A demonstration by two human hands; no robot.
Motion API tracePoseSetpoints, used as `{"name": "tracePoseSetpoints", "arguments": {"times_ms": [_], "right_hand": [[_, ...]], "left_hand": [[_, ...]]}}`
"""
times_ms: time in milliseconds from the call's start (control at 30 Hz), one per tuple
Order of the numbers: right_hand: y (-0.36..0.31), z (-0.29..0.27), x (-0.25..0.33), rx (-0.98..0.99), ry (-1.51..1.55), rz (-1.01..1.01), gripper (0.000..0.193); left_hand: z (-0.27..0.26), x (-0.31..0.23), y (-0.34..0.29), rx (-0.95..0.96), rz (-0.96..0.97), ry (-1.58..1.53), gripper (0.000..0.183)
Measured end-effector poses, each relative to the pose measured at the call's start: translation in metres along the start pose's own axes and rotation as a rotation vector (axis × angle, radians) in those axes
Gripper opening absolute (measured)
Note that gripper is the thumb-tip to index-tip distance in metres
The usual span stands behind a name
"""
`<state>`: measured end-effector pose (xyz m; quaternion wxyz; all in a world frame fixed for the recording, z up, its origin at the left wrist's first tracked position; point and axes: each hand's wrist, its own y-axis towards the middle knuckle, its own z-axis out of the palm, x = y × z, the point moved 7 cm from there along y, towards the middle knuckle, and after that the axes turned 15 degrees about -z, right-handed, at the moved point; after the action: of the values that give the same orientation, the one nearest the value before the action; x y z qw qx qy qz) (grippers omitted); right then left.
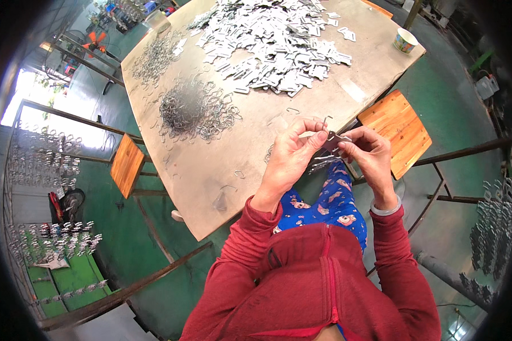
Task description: The person picks up metal plates and metal hooks from a table, threads each hook through a hole in a plate, and hangs the assembled pieces onto a metal rack.
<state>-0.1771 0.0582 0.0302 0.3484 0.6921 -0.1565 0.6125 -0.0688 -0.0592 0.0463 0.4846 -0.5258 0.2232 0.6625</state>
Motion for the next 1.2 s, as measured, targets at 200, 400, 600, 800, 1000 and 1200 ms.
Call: {"name": "tracePoseSetpoints", "arguments": {"times_ms": [200,400,600,800,1000,1200], "right_hand": [[-0.009,-0.007,0.003,-0.056,0.001,-0.039,0.01],[-0.015,-0.011,0.0,-0.133,-0.006,-0.054,0.009],[-0.019,-0.014,0.024,-0.141,-0.135,-0.178,0.01],[-0.026,-0.037,0.064,-0.333,-0.211,-0.51,0.021],[-0.039,-0.085,0.151,-0.611,-0.234,-0.928,0.018],[-0.078,-0.139,0.225,-0.676,-0.104,-1.014,0.019]], "left_hand": [[0.01,0.011,0.009,-0.002,-0.03,0.056,0.019],[0.016,0.014,0.006,-0.088,-0.014,0.074,0.019],[0.034,0.003,-0.004,-0.182,0.151,0.109,0.01],[0.083,-0.03,-0.008,-0.097,0.615,0.438,0.012],[0.174,-0.087,-0.02,0.137,0.812,0.443,0.014],[0.232,-0.104,-0.052,0.185,0.763,0.441,0.025]]}}
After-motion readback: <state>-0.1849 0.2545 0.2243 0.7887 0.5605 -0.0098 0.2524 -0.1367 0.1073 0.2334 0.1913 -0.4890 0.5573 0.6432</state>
